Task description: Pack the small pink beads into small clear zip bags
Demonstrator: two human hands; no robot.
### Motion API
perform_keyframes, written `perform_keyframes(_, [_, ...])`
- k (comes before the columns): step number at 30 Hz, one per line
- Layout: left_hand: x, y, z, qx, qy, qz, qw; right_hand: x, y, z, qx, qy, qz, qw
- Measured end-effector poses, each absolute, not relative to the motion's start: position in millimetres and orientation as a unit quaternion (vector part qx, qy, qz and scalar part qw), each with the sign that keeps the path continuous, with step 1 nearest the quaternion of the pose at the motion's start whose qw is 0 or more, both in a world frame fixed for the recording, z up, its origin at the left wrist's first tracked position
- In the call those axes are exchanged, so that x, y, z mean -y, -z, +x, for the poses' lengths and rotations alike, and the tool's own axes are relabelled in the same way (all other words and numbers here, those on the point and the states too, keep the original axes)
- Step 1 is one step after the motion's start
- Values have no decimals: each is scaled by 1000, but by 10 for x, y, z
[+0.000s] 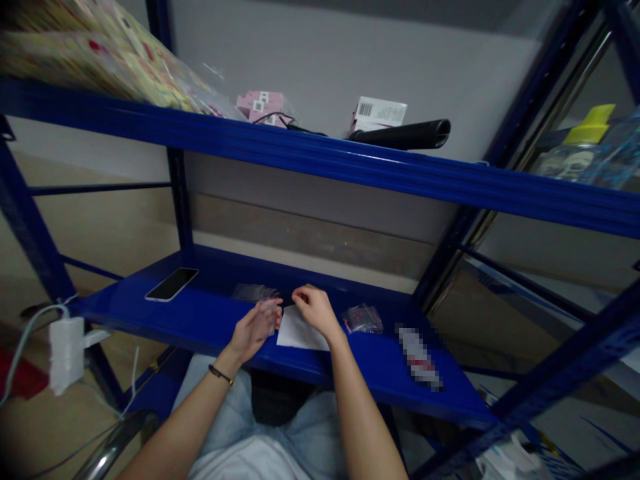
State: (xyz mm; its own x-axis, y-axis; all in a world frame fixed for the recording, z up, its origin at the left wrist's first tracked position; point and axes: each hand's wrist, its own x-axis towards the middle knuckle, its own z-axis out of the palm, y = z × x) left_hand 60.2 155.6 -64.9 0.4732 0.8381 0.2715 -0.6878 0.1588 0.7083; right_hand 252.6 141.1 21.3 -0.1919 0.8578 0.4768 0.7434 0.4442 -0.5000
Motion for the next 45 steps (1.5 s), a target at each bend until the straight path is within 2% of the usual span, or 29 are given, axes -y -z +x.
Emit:
perform_keyframes(3, [-1580, 628, 611, -136, -523, 455, 708, -1354, -8, 2873, 755, -40, -586, 292])
perform_keyframes(6, [-1681, 505, 652, -199, -499, 603, 589, -1244, 204, 3162, 749, -47, -615, 242])
perform_keyframes(10, [-1943, 225, 779, -243, -366, 866, 237, -1094, 386, 3306, 730, -30, -636, 246])
perform_keyframes(12, [-2103, 102, 868, -235, -284, 923, 111, -1046, 446, 3298, 724, -13, -642, 252])
perform_keyframes(20, [-2455, -159, 1317, -171, -102, 980, -1, -1002, 643, 3196, 721, 60, -643, 251])
perform_keyframes(26, [-2414, -273, 1381, -151, -60, 985, -55, -984, 665, 3201, 720, 66, -646, 242])
perform_keyframes(29, [-2398, -300, 1211, -179, -107, 977, -44, -980, 684, 3225, 717, 57, -645, 259])
perform_keyframes(31, [-2340, -258, 1056, -223, -179, 958, 15, -984, 675, 3244, 711, 42, -640, 288])
perform_keyframes(34, [-2139, -78, 845, -261, -279, 902, 199, -984, 549, 3229, 689, -20, -621, 373])
perform_keyframes(36, [-1957, 78, 754, -242, -300, 857, 342, -958, 371, 3148, 671, -70, -592, 441])
perform_keyframes(38, [-1780, 206, 710, -214, -302, 818, 440, -903, 146, 2993, 674, -101, -548, 485])
perform_keyframes(40, [-1642, 276, 701, -178, -312, 783, 508, -834, -71, 2795, 712, -110, -500, 481])
perform_keyframes(42, [-1558, 298, 704, -137, -326, 747, 563, -783, -225, 2622, 766, -112, -458, 438])
perform_keyframes(45, [-1526, 318, 692, -118, -343, 695, 621, -811, -279, 2562, 797, -108, -440, 400])
